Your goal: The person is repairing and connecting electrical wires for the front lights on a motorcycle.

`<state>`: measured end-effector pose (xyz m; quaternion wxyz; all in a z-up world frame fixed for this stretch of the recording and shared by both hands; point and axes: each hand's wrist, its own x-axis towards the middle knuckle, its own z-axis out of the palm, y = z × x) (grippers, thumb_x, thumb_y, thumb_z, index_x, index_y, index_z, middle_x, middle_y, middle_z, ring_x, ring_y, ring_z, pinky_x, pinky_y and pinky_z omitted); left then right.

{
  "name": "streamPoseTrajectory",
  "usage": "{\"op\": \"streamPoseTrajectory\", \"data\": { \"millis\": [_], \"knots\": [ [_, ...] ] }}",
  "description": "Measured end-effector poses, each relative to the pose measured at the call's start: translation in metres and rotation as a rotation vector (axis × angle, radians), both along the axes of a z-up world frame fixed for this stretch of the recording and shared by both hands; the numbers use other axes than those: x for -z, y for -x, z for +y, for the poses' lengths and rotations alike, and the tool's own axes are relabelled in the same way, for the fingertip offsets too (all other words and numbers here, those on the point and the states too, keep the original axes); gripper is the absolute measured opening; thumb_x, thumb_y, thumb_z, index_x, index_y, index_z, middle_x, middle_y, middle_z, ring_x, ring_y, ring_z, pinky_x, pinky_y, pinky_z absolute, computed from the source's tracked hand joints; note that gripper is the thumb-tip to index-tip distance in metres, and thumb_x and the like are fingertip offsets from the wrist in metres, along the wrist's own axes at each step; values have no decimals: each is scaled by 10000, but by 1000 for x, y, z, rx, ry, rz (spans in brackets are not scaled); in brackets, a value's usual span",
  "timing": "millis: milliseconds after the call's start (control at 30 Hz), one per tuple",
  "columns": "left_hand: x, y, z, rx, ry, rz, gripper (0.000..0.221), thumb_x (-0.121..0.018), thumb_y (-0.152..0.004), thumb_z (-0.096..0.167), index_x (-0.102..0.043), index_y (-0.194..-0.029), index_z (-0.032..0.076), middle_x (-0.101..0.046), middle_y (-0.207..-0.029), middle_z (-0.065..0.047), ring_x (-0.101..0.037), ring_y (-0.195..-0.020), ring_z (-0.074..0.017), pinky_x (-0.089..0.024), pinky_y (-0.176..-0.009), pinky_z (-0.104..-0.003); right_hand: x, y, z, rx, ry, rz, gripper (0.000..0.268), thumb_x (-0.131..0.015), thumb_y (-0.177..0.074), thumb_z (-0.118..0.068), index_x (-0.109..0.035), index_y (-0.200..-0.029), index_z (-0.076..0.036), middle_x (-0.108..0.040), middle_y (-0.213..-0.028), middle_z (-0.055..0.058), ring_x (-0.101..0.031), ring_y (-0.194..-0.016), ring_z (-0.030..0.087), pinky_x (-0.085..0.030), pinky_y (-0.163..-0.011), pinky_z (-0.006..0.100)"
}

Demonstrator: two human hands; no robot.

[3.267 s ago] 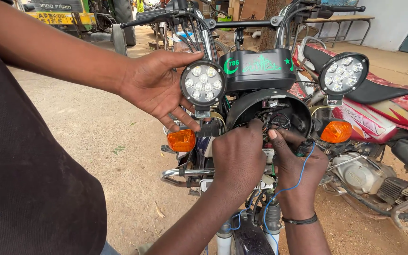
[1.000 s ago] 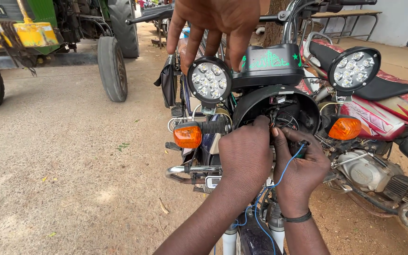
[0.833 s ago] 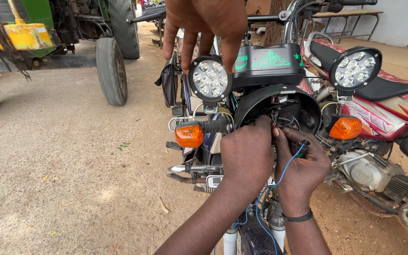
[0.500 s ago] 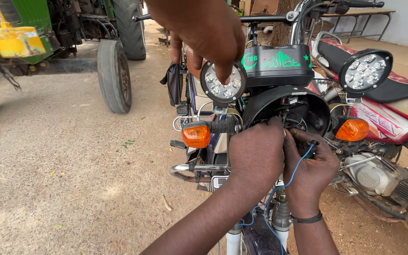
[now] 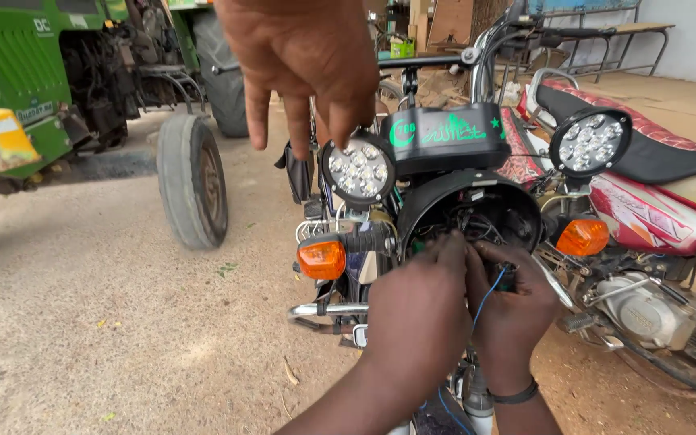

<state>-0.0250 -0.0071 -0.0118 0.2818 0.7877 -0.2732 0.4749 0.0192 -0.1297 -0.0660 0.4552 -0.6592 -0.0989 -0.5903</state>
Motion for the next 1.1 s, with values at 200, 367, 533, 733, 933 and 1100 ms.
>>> {"op": "streamPoseTrajectory", "data": {
  "millis": [200, 367, 533, 733, 933, 1100],
  "knots": [
    [-34, 29, 52, 336, 293, -36, 186, -670, -966, 205, -741, -890, 51, -686, -614, -42, -646, -453, -118, -473, -411, -297, -8, 5, -1, -65, -32, 41, 131, -832, -890, -58, -766, -978, 14, -702, -858, 53, -633, -758, 100, -479, -669, 234],
    [-82, -76, 116, 433, 687, -48, 300, -594, -1068, 201, -660, -816, 52, -530, -595, 1, -452, -486, -57, -329, -453, -219, -10, 5, -4, -149, -68, 15, 119, -805, -907, -58, -755, -988, 14, -709, -882, 41, -626, -763, 72, -470, -650, 217],
    [-127, -190, 113, 581, 451, 519, 268, -690, -935, 308, -764, -1042, 73, -751, -921, -26, -646, -755, -82, -546, -659, -246, -9, 6, -6, -108, -50, 22, 111, -811, -899, -40, -763, -982, 16, -720, -887, 65, -643, -779, 92, -488, -671, 230],
    [-155, -208, 70, 447, 188, 841, 401, -735, -873, 474, -789, -1041, 114, -777, -927, 7, -656, -721, -95, -558, -639, -253, -10, 2, -6, -132, -54, 7, 105, -804, -897, -39, -758, -978, 9, -741, -937, 81, -700, -845, 105, -542, -721, 233],
    [-168, -231, 47, 67, -230, 536, 438, -705, -908, 553, -804, -925, 127, -726, -749, -52, -608, -566, -123, -487, -560, -291, -6, -1, -8, -110, -39, 57, 107, -812, -907, -56, -759, -986, -6, -738, -940, 84, -719, -865, 114, -557, -715, 229],
    [-163, -225, 38, -66, -119, 441, 539, -835, -837, 530, -767, -726, 7, -662, -617, -78, -613, -533, -170, -480, -548, -294, -7, 0, -9, -66, -15, 81, 120, -834, -908, -64, -769, -984, 2, -734, -905, 83, -691, -819, 116, -525, -709, 239]
  ]
}}
